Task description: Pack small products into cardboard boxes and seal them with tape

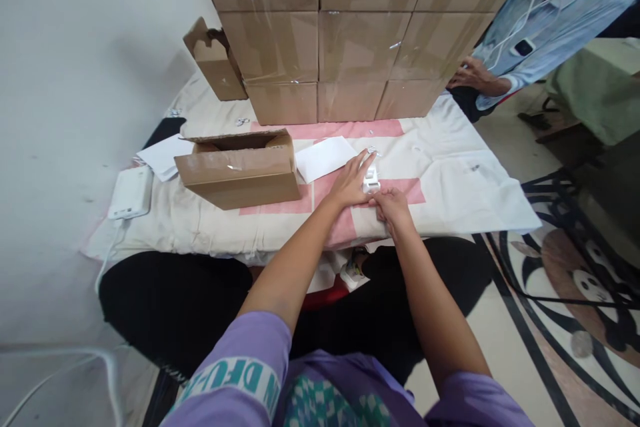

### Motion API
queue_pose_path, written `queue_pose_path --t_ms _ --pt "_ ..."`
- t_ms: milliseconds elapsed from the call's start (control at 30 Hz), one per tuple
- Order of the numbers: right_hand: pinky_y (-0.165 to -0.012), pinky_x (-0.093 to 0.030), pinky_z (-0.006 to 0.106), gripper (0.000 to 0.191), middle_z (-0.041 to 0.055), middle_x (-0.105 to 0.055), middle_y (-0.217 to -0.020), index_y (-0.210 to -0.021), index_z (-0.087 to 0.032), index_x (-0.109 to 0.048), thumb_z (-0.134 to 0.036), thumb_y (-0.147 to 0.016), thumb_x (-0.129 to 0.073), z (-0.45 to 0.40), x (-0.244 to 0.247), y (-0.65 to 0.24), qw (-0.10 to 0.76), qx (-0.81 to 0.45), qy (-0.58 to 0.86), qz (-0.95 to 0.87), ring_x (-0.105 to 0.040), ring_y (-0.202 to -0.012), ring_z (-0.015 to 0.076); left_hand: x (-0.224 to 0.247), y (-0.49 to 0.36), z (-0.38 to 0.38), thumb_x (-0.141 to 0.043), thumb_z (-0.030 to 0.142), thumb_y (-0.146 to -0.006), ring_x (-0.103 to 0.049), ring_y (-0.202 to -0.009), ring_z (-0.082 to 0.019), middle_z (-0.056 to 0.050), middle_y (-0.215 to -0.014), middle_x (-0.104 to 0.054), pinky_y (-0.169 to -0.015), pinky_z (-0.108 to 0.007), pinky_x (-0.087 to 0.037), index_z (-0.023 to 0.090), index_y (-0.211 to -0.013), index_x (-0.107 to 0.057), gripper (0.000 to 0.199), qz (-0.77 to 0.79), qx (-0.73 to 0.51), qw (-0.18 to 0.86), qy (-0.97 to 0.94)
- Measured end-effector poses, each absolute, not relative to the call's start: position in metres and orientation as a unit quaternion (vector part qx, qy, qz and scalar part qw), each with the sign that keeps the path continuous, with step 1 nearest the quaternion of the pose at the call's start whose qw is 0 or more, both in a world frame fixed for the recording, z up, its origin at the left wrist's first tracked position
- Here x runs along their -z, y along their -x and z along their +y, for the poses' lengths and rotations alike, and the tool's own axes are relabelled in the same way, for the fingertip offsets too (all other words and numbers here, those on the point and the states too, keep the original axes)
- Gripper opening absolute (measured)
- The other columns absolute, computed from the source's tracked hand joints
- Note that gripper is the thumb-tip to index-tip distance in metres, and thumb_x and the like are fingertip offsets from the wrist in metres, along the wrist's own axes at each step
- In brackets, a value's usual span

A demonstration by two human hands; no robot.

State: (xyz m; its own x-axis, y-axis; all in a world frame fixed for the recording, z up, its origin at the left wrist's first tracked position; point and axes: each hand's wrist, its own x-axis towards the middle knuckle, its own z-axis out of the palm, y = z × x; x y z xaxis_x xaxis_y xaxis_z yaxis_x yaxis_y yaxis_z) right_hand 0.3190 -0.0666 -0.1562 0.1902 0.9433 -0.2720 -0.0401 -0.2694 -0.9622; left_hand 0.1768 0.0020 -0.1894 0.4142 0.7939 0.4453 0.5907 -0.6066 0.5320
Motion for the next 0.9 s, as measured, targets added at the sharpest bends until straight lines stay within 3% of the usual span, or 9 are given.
queue_pose_path --t_ms 200,433,633,800,900 --pt "-0.035 -0.024 0.02 0.043 -0.005 -0.066 -0.055 -0.08 -0.027 -0.036 -0.04 -0.069 -0.075 -0.067 0.164 -0.316 0.481 -0.498 0.618 -0.372 -0.034 -0.032 0.006 0.189 -0.175 0.001 -0.078 0.036 -0.073 -0.028 -0.154 -0.037 -0.02 -0.167 -0.024 -0.126 -0.052 -0.029 0.017 -0.162 -0.022 0.107 0.408 -0.345 0.15 -0.832" --pt "-0.05 -0.041 0.023 0.03 -0.0052 -0.062 -0.051 -0.075 -0.026 -0.039 -0.028 -0.071 -0.069 -0.066 0.166 -0.321 0.48 -0.443 0.636 -0.411 -0.058 -0.048 0.0145 0.192 -0.174 0.002 -0.08 0.029 -0.071 -0.03 -0.154 -0.039 -0.02 -0.165 -0.028 -0.125 -0.057 -0.031 0.021 -0.161 -0.022 0.107 0.414 -0.343 0.141 -0.831" --pt "-0.052 -0.036 0.023 0.026 -0.0099 -0.051 -0.049 -0.073 -0.026 -0.04 -0.019 -0.067 -0.065 -0.071 0.171 -0.324 0.487 -0.392 0.641 -0.445 -0.053 -0.049 0.0138 0.191 -0.176 0.0 -0.087 0.034 -0.064 -0.03 -0.153 -0.04 -0.02 -0.165 -0.027 -0.124 -0.058 -0.032 0.023 -0.16 -0.024 0.115 0.431 -0.334 0.15 -0.825" --pt "-0.056 -0.043 0.025 0.023 -0.0077 -0.054 -0.059 -0.079 -0.026 -0.038 -0.03 -0.078 -0.061 -0.073 0.162 -0.316 0.548 -0.374 0.584 -0.469 -0.057 -0.055 0.0153 0.179 -0.176 -0.007 -0.08 0.033 -0.071 -0.032 -0.153 -0.04 -0.024 -0.163 -0.032 -0.124 -0.057 -0.031 0.015 -0.156 -0.033 0.098 0.431 -0.346 0.124 -0.824" --pt "-0.061 -0.049 0.028 0.024 -0.0063 -0.056 -0.066 -0.085 -0.026 -0.038 -0.038 -0.084 -0.058 -0.074 0.15 -0.308 0.574 -0.368 0.546 -0.486 -0.061 -0.061 0.0164 0.161 -0.168 -0.021 -0.071 0.042 -0.081 -0.039 -0.149 -0.038 -0.021 -0.155 -0.046 -0.124 -0.057 -0.029 0.015 -0.146 -0.05 0.073 0.442 -0.393 0.176 -0.787"
